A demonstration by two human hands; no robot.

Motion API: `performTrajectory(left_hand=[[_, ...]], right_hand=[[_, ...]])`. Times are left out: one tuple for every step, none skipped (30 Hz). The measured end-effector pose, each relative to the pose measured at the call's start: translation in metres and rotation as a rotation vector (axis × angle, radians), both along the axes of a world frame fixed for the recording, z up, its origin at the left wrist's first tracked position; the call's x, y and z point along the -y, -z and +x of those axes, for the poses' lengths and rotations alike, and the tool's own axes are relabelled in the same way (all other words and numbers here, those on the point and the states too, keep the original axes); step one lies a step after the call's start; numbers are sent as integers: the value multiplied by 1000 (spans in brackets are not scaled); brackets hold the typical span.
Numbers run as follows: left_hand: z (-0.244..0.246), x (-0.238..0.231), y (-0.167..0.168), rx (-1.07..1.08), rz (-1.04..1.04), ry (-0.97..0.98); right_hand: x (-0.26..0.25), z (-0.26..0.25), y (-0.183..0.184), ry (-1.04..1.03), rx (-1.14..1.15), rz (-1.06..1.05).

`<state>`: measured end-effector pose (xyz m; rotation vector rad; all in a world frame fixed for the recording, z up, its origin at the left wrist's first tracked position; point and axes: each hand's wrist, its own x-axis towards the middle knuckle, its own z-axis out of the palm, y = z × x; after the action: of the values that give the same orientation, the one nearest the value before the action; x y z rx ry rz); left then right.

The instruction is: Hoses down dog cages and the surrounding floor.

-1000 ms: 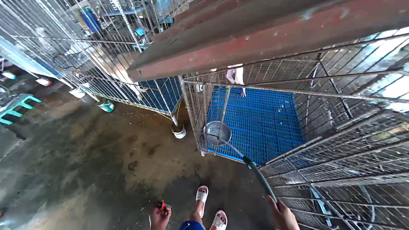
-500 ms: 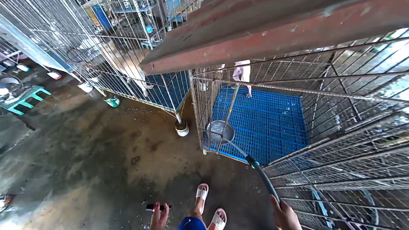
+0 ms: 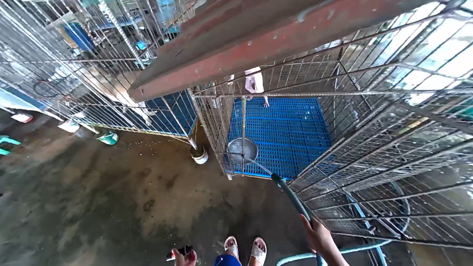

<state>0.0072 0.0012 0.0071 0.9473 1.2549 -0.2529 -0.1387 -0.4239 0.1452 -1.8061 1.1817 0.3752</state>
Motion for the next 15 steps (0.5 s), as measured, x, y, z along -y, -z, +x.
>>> performTrajectory(left_hand=[[4,3,-2,27,-29,-25],[9,5,-2,61,-69,-63],[14,8,-2,87,-97,-95],[19,11,-4,100,-110,-116],[24,14,-4,118,-130,-131],[29,17,-4,143,-150,-146],[33,20,-2,155,-157,-153],[38,23,1,150,-154,-151],[43,26,2,135,-145,-139],[48,31,3,121,-138,-120],[52,35,2,101,-126,-91],[56,38,1,82,-110,-53],[60,40,1,66,-100,-15],[63,44,-1,57,-97,17],[66,47,-1,54,-98,40]], right_hand=[[-1,-1,-1,-2,1,-5],[-3,-1,-2,1,-2,-10],[-5,-1,-4,9,-9,-10],[-8,-1,-7,12,-20,-11],[-12,0,-10,16,-30,-6],[-14,0,-11,19,-38,-5],[-17,0,-11,17,-40,-10],[-20,-1,-11,19,-36,-8],[-22,0,-10,18,-36,-4],[-25,2,-11,19,-39,-1],[-28,3,-13,27,-40,0],[-32,4,-16,40,-37,2],[-36,4,-19,53,-34,4],[-40,5,-23,62,-36,9],[-42,5,-25,69,-36,12]])
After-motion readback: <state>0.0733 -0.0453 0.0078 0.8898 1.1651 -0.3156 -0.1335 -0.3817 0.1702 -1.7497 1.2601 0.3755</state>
